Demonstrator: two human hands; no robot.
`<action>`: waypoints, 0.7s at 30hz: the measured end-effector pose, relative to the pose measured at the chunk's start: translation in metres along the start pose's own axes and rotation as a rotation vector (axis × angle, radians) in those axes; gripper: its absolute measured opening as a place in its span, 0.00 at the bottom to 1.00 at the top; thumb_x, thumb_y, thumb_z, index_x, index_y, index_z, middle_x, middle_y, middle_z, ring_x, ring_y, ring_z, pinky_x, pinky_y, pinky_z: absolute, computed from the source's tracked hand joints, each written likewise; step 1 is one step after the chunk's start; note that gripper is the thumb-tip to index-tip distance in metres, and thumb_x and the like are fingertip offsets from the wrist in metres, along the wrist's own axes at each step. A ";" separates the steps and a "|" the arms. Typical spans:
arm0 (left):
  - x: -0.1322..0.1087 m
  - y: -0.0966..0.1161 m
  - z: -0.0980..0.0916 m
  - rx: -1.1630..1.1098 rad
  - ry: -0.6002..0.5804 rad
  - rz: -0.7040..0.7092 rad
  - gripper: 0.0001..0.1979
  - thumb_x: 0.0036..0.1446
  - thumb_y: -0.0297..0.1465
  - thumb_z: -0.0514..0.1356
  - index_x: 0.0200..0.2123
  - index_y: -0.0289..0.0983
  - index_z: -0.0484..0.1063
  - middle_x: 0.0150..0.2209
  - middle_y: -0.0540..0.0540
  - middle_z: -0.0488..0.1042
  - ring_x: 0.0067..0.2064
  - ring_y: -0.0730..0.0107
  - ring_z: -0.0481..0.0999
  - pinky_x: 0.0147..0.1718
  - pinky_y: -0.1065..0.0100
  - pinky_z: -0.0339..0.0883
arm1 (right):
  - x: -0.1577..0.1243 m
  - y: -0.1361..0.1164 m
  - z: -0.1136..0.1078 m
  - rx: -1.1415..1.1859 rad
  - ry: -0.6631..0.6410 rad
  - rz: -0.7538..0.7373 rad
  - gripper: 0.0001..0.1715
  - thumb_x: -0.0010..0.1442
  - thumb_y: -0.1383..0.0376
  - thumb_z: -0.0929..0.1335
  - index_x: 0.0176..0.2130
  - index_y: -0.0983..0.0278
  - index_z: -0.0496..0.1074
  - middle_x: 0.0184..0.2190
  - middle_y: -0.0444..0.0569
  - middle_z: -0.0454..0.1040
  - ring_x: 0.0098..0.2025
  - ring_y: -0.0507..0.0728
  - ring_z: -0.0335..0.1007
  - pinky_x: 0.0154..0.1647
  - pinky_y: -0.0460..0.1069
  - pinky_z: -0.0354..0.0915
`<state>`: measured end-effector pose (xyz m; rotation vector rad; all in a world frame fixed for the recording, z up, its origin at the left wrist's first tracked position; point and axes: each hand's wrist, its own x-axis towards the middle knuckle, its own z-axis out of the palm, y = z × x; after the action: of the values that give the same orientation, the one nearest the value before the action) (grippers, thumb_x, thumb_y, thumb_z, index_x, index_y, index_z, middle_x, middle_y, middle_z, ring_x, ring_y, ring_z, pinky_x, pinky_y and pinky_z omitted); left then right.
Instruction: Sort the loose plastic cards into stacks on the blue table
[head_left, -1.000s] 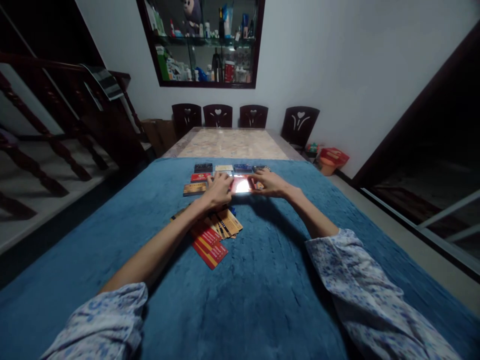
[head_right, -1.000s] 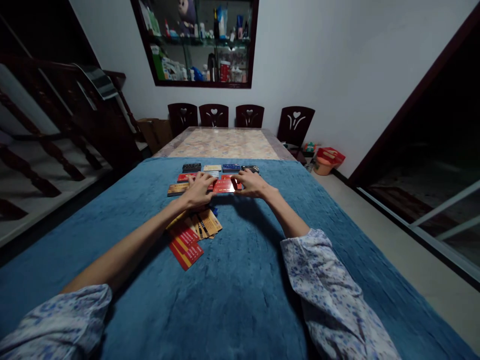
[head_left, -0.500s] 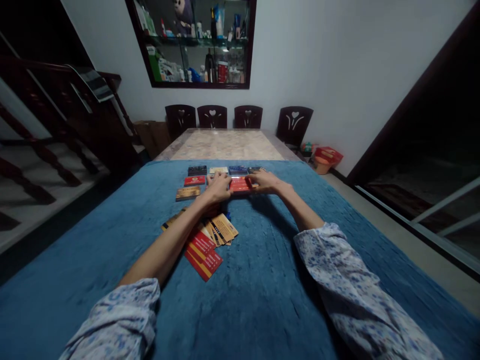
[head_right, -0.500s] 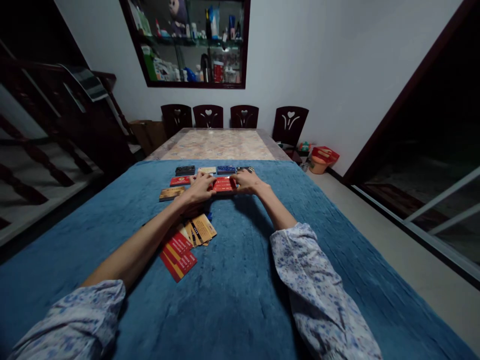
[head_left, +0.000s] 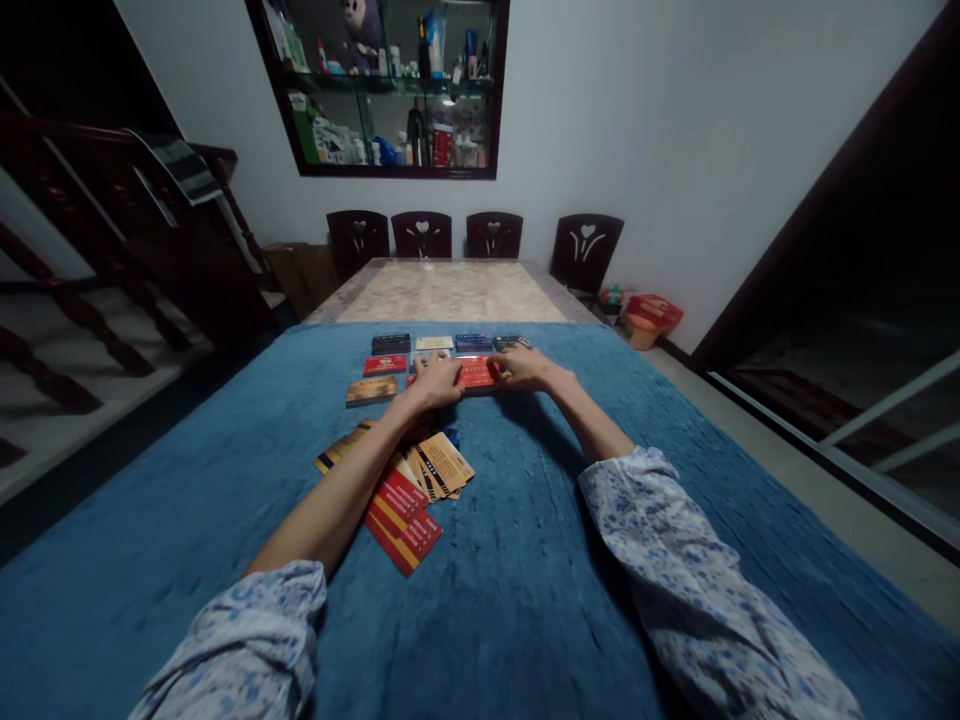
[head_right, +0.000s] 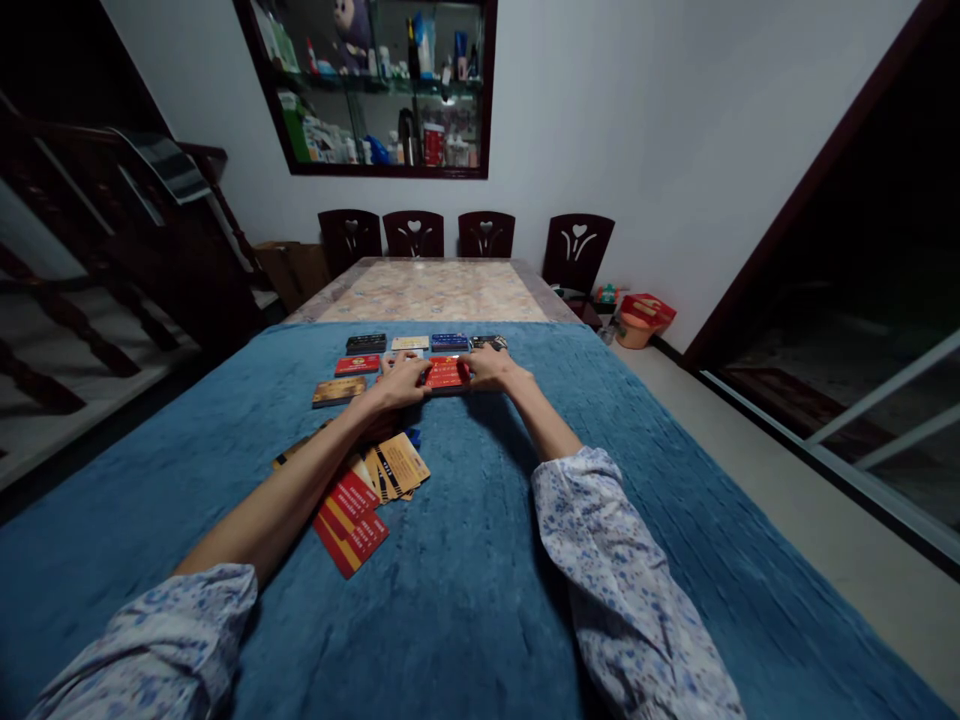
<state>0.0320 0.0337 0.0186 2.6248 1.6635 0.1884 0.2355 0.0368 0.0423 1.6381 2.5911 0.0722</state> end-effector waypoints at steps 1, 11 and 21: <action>0.001 -0.001 0.001 0.000 -0.005 0.002 0.13 0.58 0.29 0.59 0.47 0.38 0.74 0.57 0.35 0.74 0.66 0.41 0.58 0.58 0.36 0.54 | 0.001 0.000 0.001 -0.001 0.003 -0.003 0.23 0.61 0.56 0.69 0.54 0.58 0.74 0.52 0.57 0.75 0.56 0.67 0.68 0.48 0.54 0.66; 0.004 -0.005 0.007 0.010 -0.019 0.028 0.15 0.59 0.31 0.58 0.50 0.38 0.74 0.59 0.35 0.71 0.65 0.40 0.57 0.57 0.39 0.55 | 0.001 -0.003 0.005 0.002 -0.019 0.023 0.22 0.63 0.57 0.67 0.55 0.60 0.74 0.55 0.60 0.73 0.57 0.69 0.65 0.50 0.58 0.66; 0.004 -0.008 0.011 0.000 -0.016 0.036 0.16 0.60 0.32 0.58 0.51 0.40 0.75 0.60 0.36 0.69 0.65 0.41 0.57 0.57 0.41 0.55 | 0.007 -0.001 0.012 0.054 -0.026 0.035 0.25 0.60 0.55 0.70 0.55 0.59 0.74 0.56 0.60 0.73 0.59 0.71 0.64 0.51 0.61 0.67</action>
<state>0.0279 0.0417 0.0076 2.6504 1.6130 0.1680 0.2327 0.0427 0.0299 1.6902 2.5674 -0.0177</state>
